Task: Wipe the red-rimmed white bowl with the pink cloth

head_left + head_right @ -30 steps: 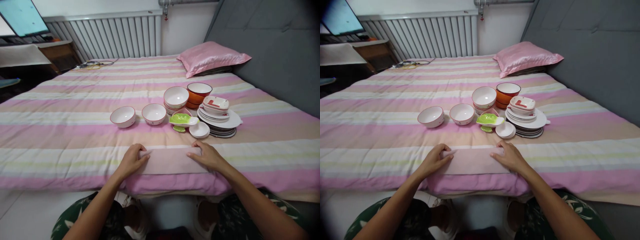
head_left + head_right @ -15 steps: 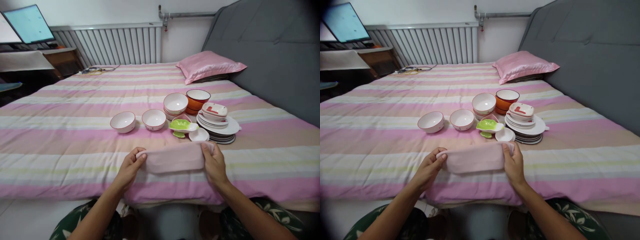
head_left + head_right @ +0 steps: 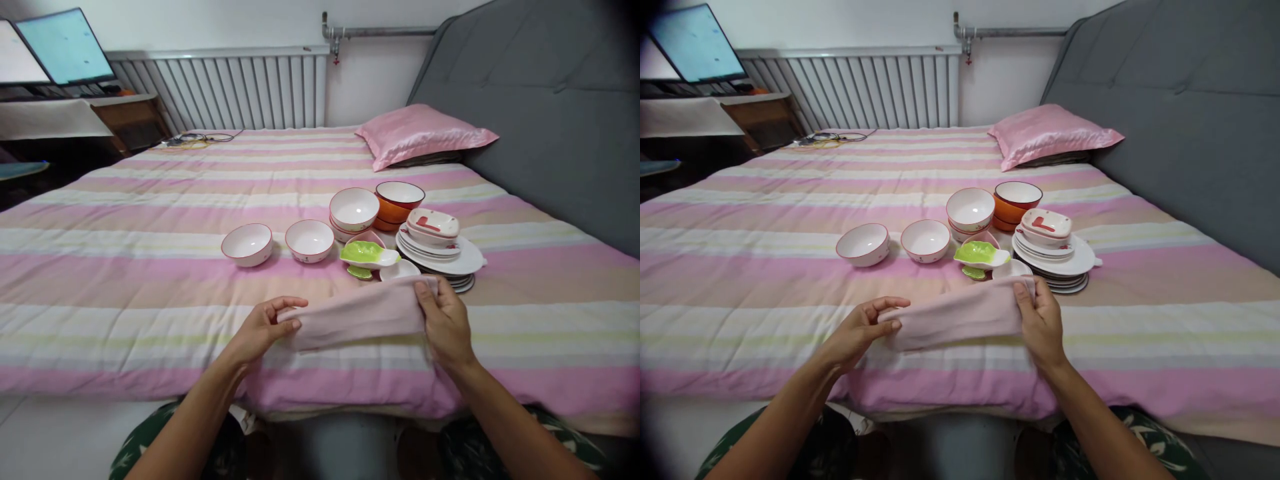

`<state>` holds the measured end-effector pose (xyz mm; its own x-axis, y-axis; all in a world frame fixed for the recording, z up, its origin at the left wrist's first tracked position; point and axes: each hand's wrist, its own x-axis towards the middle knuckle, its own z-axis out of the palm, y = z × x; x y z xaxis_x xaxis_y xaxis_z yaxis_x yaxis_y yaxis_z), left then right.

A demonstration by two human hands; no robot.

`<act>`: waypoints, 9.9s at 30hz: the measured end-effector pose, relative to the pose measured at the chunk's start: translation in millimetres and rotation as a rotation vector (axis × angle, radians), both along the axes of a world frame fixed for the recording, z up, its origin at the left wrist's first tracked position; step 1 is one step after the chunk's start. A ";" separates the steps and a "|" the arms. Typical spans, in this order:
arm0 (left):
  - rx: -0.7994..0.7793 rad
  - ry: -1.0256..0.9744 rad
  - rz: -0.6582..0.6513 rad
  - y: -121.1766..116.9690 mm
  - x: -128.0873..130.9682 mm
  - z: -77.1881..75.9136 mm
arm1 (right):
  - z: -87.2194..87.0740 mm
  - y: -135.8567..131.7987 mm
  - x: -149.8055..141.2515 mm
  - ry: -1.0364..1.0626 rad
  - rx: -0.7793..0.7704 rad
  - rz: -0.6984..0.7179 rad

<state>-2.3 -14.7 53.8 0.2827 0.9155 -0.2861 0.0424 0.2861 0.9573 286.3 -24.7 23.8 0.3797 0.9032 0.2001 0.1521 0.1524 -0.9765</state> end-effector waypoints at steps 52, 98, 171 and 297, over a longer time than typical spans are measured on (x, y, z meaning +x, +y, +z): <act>1.075 1.025 -0.408 -85.7 30.4 -74.2 | 15.4 53.9 -144.0 -1.125 0.250 0.991; 1.069 1.093 -0.469 -12.9 4.6 -58.6 | -14.0 -11.0 -45.1 -1.172 0.154 0.999; -0.186 -0.080 0.045 -11.4 43.9 -18.1 | -5.4 -0.4 -34.5 -0.749 0.152 0.821; 0.722 0.928 0.059 3.8 -17.6 -17.1 | 11.1 -5.3 8.3 -0.916 0.004 0.280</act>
<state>-19.9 -10.9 36.7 0.1904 0.9543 0.2301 0.8131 -0.2847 0.5077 294.7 -30.0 34.9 -0.1551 0.9362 0.3153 0.8145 0.3018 -0.4954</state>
